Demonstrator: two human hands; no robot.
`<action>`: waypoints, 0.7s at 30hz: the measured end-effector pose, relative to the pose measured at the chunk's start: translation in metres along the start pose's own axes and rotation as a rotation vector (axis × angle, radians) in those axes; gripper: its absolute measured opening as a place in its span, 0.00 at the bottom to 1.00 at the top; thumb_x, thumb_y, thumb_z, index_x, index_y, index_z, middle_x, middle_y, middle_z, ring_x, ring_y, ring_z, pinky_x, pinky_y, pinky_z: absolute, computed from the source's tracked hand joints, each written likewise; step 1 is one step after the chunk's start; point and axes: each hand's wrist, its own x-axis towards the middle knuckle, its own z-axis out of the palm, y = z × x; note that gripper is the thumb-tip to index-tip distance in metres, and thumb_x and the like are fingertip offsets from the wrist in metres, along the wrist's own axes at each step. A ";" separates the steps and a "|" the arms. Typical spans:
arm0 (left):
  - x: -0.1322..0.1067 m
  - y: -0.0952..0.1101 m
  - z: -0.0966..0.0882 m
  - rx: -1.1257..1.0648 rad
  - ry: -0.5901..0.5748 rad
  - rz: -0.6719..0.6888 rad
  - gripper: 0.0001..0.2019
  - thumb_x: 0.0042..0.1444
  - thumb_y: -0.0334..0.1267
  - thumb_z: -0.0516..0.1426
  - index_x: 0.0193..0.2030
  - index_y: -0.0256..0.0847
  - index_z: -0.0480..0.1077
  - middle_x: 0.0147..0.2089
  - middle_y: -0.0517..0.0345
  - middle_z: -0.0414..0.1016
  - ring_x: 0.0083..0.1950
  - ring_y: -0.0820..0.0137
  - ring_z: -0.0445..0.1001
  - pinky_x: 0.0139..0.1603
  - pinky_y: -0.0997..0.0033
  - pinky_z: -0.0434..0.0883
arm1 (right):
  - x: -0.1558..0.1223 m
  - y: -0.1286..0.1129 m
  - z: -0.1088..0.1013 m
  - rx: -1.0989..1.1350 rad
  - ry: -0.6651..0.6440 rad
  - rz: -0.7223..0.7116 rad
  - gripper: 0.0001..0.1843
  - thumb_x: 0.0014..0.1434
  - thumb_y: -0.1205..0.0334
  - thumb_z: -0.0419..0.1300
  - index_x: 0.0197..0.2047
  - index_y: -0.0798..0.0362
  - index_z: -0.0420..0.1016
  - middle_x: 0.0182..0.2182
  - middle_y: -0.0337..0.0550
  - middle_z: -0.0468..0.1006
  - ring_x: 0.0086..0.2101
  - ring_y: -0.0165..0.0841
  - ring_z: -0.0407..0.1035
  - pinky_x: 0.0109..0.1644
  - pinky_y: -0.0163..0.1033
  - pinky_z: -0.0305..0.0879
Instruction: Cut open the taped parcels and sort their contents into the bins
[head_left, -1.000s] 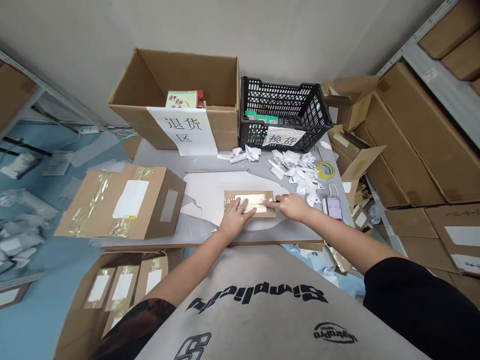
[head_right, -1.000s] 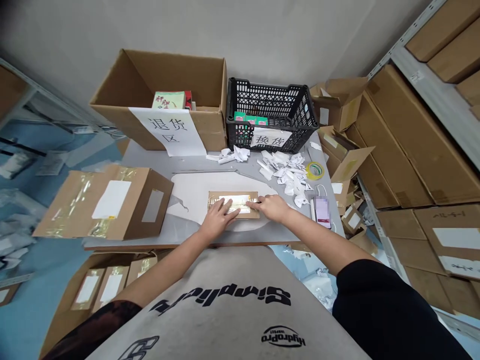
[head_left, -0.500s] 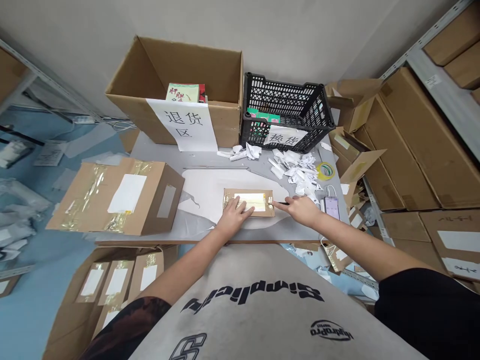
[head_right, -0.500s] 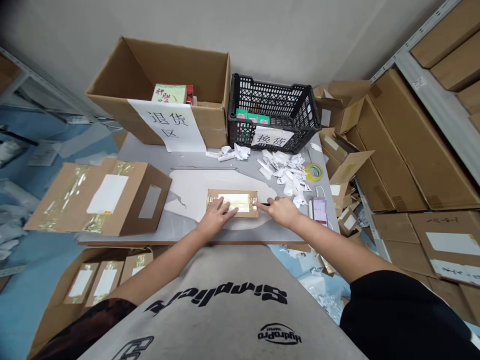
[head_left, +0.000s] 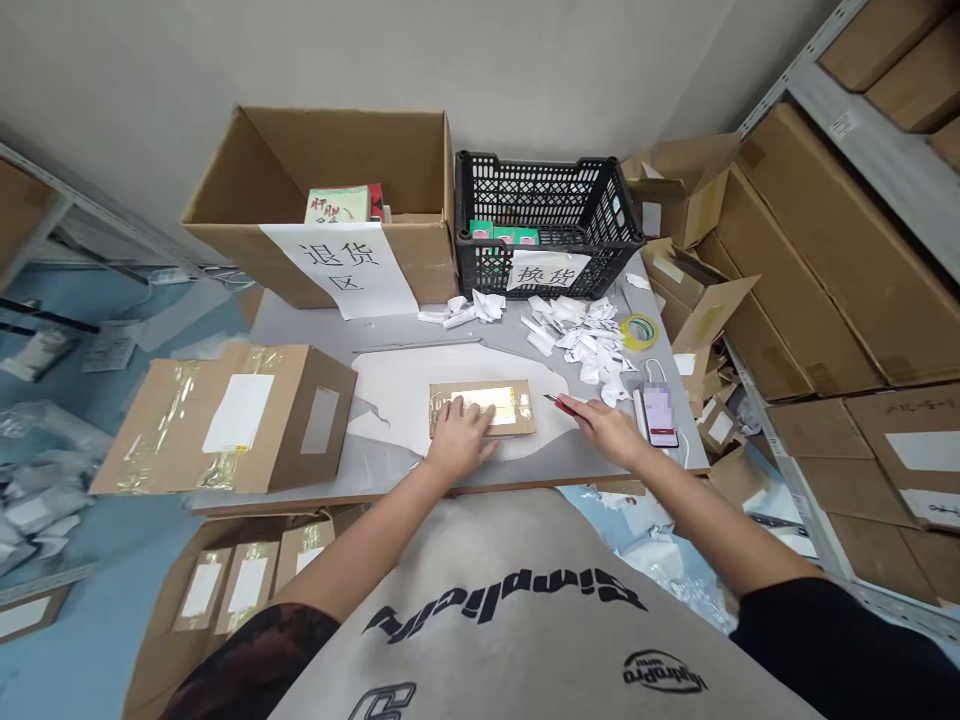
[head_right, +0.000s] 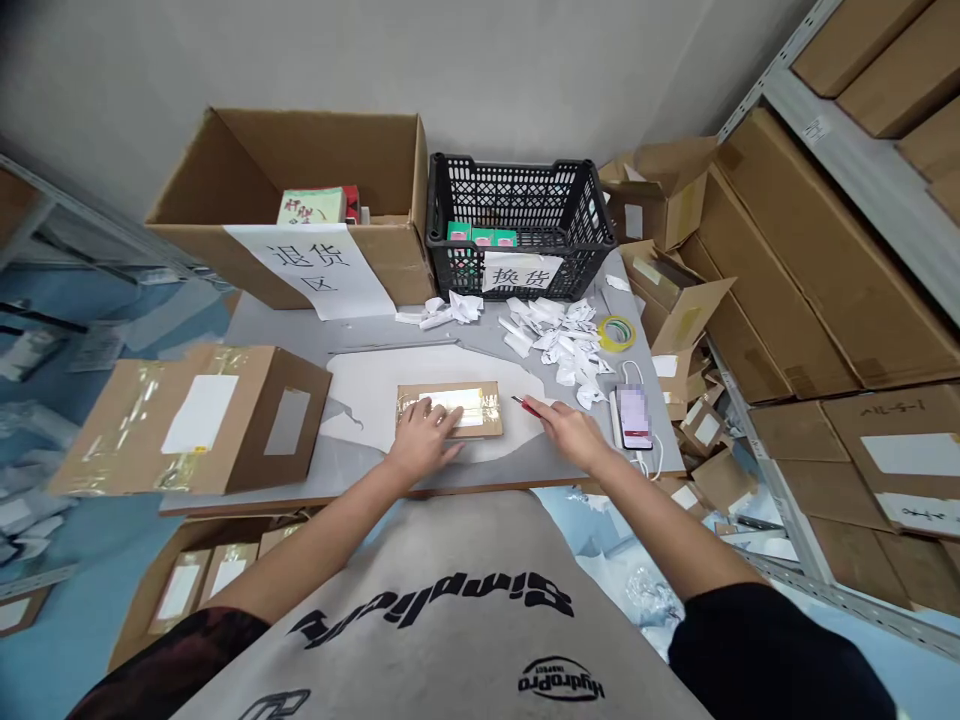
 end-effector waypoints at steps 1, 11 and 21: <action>0.004 0.005 -0.002 0.013 -0.004 -0.018 0.27 0.59 0.51 0.58 0.63 0.43 0.64 0.52 0.43 0.71 0.60 0.45 0.62 0.58 0.44 0.62 | 0.002 -0.003 0.012 0.151 0.056 0.012 0.27 0.68 0.60 0.49 0.69 0.38 0.58 0.51 0.45 0.76 0.47 0.39 0.73 0.47 0.41 0.67; 0.009 0.021 0.014 0.067 -0.038 0.045 0.18 0.61 0.33 0.55 0.58 0.36 0.64 0.52 0.45 0.70 0.53 0.55 0.66 0.55 0.55 0.64 | 0.077 -0.039 0.060 0.777 0.292 0.127 0.47 0.50 0.56 0.68 0.69 0.50 0.54 0.61 0.50 0.69 0.54 0.42 0.69 0.57 0.45 0.65; 0.006 0.024 0.026 0.063 -0.030 0.053 0.15 0.64 0.30 0.51 0.57 0.35 0.65 0.48 0.46 0.72 0.50 0.57 0.68 0.52 0.57 0.65 | 0.112 -0.032 0.048 0.464 0.108 -0.052 0.20 0.48 0.60 0.68 0.46 0.52 0.74 0.40 0.44 0.76 0.41 0.38 0.70 0.47 0.40 0.64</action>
